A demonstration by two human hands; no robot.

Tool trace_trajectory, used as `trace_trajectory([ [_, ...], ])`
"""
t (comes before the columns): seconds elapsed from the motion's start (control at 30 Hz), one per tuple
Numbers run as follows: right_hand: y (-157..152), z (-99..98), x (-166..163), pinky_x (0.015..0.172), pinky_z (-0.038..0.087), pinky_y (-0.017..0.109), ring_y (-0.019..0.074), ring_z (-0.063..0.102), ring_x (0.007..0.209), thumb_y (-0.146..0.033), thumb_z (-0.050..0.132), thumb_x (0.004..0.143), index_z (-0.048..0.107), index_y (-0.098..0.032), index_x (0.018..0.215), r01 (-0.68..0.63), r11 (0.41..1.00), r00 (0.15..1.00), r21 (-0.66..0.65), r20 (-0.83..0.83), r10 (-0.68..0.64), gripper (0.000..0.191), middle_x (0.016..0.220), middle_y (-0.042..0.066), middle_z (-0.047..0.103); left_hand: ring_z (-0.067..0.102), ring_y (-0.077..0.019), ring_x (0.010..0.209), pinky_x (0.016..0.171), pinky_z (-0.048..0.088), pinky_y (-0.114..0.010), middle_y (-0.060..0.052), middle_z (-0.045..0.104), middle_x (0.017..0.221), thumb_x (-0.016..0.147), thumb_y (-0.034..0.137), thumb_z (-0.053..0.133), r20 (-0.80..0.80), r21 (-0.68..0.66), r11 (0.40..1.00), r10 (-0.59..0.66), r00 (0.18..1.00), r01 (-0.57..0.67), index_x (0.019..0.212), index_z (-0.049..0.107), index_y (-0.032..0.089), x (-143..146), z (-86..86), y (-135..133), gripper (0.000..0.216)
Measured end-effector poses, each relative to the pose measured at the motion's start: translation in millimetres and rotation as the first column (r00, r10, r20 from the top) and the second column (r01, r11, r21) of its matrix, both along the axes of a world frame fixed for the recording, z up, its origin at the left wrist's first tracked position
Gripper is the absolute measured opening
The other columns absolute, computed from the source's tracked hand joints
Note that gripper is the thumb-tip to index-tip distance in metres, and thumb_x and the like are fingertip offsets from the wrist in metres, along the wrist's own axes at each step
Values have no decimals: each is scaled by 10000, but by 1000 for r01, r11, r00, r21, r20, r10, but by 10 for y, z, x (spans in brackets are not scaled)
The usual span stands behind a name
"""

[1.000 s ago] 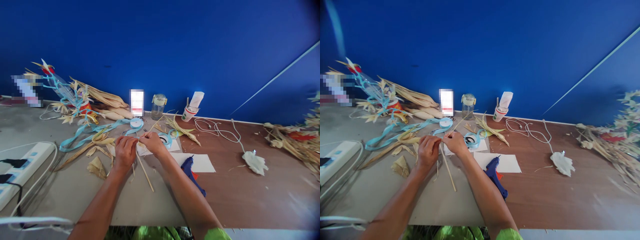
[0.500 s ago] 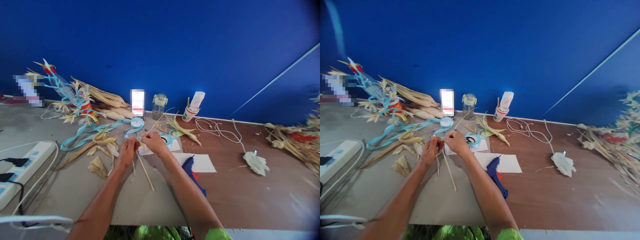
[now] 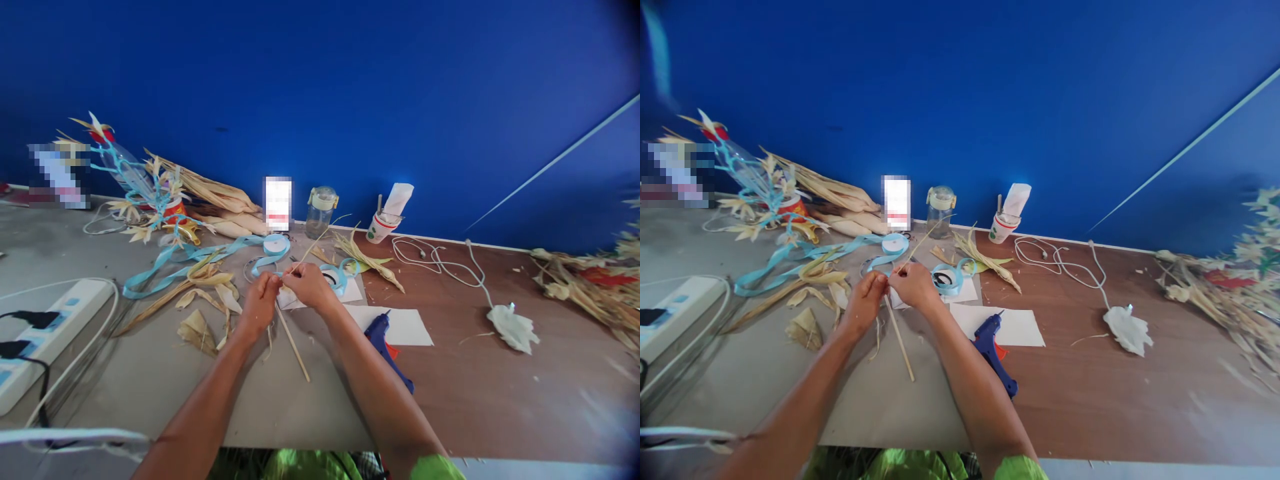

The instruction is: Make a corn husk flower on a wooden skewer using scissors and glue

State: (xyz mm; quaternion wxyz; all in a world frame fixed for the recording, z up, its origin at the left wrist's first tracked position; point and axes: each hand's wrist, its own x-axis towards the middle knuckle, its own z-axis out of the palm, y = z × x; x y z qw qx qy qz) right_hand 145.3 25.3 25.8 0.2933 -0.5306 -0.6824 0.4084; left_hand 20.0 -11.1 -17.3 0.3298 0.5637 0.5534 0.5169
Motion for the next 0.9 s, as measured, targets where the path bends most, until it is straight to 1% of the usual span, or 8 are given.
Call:
trace_trajectory([
  [0.17,1,19,28,558,345,206,109,493,585,-218,521,662,623,-153,628,26,999,999,-30,-27,-27,125,569,-32,546,441,-142,624,612,359,-271,14,493,646,854,373,465,-106,96,995,42,993,-32,693,521,191,-9,-28,-5,249],
  [0.37,7,20,48,541,332,208,105,468,560,-235,532,656,610,-157,630,40,998,998,-46,-37,-42,114,546,-40,515,477,-134,652,631,387,-262,3,541,700,815,328,540,-11,95,995,8,1000,-7,750,580,182,-29,-48,18,165],
  [0.47,24,13,65,543,331,207,101,461,553,-228,524,657,605,-157,634,24,999,999,-34,-47,-26,111,547,-44,507,479,-123,619,616,397,-252,15,531,643,785,357,590,121,24,1000,-3,993,0,729,589,175,-38,-25,32,191],
  [0.53,24,25,72,548,333,206,100,461,554,-218,517,666,602,-158,642,12,1000,999,-9,-52,-12,107,553,-44,508,474,-115,579,585,396,-248,15,516,599,799,434,569,234,-41,999,-5,972,15,701,587,171,-48,-21,43,281],
  [0.63,-3,60,60,563,337,210,103,467,567,-190,503,676,605,-159,648,-4,999,1000,41,-22,5,110,575,-37,528,454,-106,512,509,365,-244,-1,506,558,832,580,445,352,-140,988,-3,936,56,646,582,163,-61,-39,50,477],
  [0.73,-40,80,26,583,344,217,110,488,586,-166,493,682,614,-160,653,-35,997,999,76,34,32,125,608,-23,562,391,-93,444,443,295,-241,-2,453,483,843,656,321,360,-222,968,-33,932,120,544,531,166,-50,-73,47,611],
  [0.77,-49,78,13,589,345,220,113,495,591,-165,493,687,618,-162,652,-46,996,998,82,54,41,129,617,-18,573,372,-90,431,435,281,-240,6,428,463,837,660,331,368,-236,963,-38,929,133,520,500,172,-41,-84,47,606],
  [0.9,-48,36,-22,602,346,232,127,507,605,-193,509,709,635,-172,647,-76,992,988,105,140,61,143,639,0,604,333,-83,426,442,283,-237,49,370,460,764,599,530,409,-229,965,-27,912,132,539,429,192,-9,-105,57,476],
])
